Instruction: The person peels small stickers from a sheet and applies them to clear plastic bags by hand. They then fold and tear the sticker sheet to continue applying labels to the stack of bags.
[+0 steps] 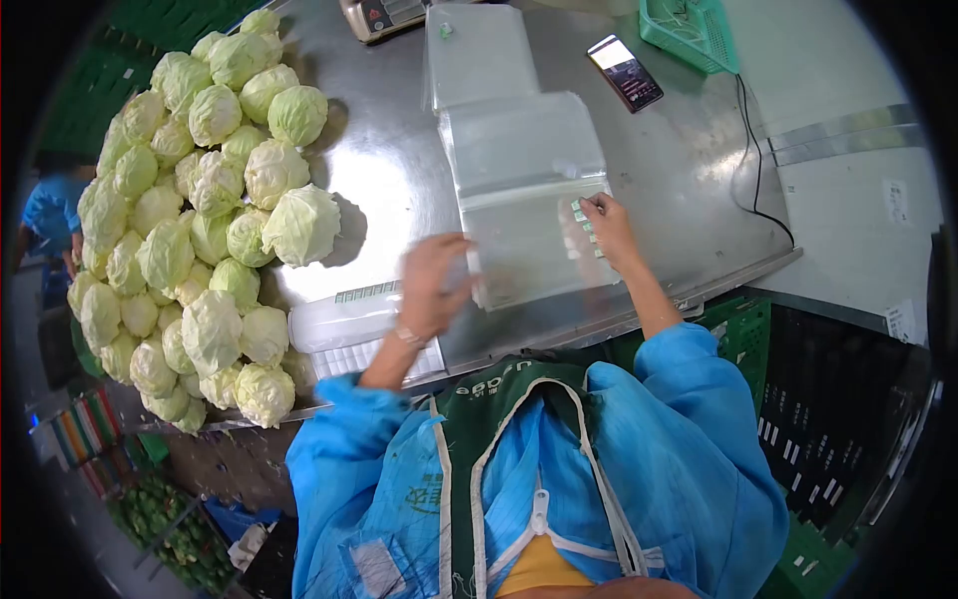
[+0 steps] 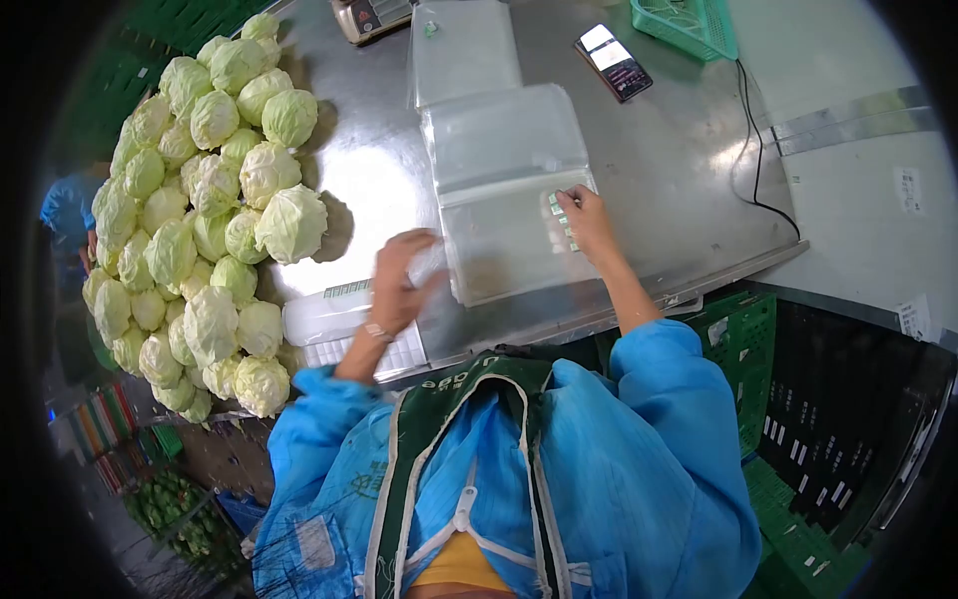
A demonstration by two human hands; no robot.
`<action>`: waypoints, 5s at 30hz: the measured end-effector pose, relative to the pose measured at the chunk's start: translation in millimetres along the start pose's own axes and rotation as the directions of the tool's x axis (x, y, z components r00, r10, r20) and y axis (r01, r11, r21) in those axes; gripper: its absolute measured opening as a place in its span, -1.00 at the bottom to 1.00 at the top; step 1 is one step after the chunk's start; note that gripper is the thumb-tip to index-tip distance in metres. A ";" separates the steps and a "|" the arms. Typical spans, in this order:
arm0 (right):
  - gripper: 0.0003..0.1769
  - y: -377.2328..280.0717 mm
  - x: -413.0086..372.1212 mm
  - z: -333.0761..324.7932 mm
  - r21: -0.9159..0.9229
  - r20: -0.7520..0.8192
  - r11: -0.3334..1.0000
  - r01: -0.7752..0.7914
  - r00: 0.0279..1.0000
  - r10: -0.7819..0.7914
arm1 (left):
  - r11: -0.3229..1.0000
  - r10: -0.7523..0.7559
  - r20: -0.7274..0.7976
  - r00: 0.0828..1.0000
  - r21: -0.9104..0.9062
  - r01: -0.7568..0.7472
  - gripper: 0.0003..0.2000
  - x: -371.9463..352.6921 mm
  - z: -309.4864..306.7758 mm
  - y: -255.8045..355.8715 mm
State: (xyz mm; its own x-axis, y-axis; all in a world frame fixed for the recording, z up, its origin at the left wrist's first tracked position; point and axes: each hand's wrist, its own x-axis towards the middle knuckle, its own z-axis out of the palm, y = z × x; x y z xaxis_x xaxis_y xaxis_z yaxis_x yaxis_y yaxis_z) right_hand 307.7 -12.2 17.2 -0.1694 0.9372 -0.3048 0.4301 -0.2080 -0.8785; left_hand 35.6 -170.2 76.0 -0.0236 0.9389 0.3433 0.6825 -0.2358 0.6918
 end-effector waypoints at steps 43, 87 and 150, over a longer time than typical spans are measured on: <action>-0.82 -70.6 -32.0 -64.8 0.738 0.403 0.598 -0.311 0.915 -0.021 | 0.756 -0.577 0.128 0.807 -0.289 0.587 -0.81 72.8 84.9 -72.1; -0.70 -20.2 37.3 3.1 -0.667 0.170 0.687 0.289 0.956 -0.237 | 0.988 -0.120 0.354 0.928 0.132 0.078 -0.73 -3.3 85.7 -39.1; -0.74 -90.3 -83.7 108.3 -0.001 0.750 0.997 -0.080 0.659 0.053 | 0.839 -0.533 0.155 0.832 0.227 0.495 -0.33 -81.4 -117.0 -67.5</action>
State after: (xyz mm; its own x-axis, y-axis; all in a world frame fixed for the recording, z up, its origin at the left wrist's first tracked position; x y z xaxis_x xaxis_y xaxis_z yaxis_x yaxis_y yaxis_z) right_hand 187.0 -102.1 82.2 -0.7540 0.3963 -0.5238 0.4430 -0.2819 -0.8510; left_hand -94.1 -260.0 75.7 -0.2704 0.9455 -0.1815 0.7267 0.3241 0.6057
